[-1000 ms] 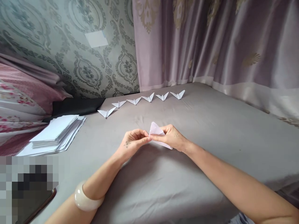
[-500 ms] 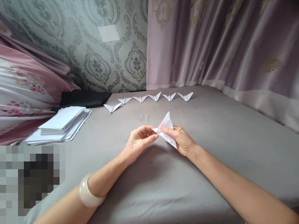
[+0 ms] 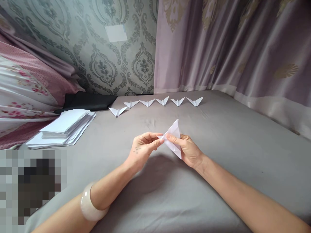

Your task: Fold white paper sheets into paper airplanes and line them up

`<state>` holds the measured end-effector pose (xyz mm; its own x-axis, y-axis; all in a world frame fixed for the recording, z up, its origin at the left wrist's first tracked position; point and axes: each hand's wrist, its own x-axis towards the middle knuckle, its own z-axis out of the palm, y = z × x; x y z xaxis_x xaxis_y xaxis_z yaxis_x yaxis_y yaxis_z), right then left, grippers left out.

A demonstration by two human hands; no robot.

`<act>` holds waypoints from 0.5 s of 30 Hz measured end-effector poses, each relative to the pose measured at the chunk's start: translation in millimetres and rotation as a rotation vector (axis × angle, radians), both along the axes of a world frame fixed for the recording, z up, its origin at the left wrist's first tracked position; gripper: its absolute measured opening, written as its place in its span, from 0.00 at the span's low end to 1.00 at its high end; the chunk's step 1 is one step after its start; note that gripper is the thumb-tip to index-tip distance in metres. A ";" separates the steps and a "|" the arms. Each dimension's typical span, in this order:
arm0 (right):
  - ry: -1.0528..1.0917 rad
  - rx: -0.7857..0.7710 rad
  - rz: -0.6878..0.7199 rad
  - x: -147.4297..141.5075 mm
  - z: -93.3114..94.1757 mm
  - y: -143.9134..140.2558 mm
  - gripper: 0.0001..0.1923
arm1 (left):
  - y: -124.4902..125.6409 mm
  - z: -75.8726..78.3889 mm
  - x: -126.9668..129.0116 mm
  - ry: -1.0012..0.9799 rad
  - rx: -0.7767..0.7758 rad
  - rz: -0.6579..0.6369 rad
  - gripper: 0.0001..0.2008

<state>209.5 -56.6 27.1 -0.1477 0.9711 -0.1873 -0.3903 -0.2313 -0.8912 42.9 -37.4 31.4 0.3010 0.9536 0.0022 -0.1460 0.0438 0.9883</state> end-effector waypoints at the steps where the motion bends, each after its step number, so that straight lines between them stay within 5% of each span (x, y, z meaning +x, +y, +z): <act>1: -0.001 0.009 0.013 -0.1 0.8 -0.4 0.12 | 0.3 -0.3 -0.1 -0.016 -0.014 -0.006 0.09; 10: -0.190 -0.009 0.010 -0.5 -0.3 0.9 0.15 | 9.6 0.0 -7.8 0.047 -0.174 -0.126 0.09; 13: -0.394 0.116 -0.001 2.7 -2.3 1.9 0.15 | 12.3 -3.2 -9.7 0.214 -0.013 -0.143 0.10; 15: -0.547 0.297 -0.032 6.0 -2.2 2.3 0.12 | 13.4 -5.9 -10.8 0.327 0.252 -0.100 0.08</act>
<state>215.5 -54.2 24.9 -0.0761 0.9958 0.0509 0.1384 0.0611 -0.9885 32.0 -24.0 25.5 0.4157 0.9014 0.1209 0.1694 -0.2073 0.9635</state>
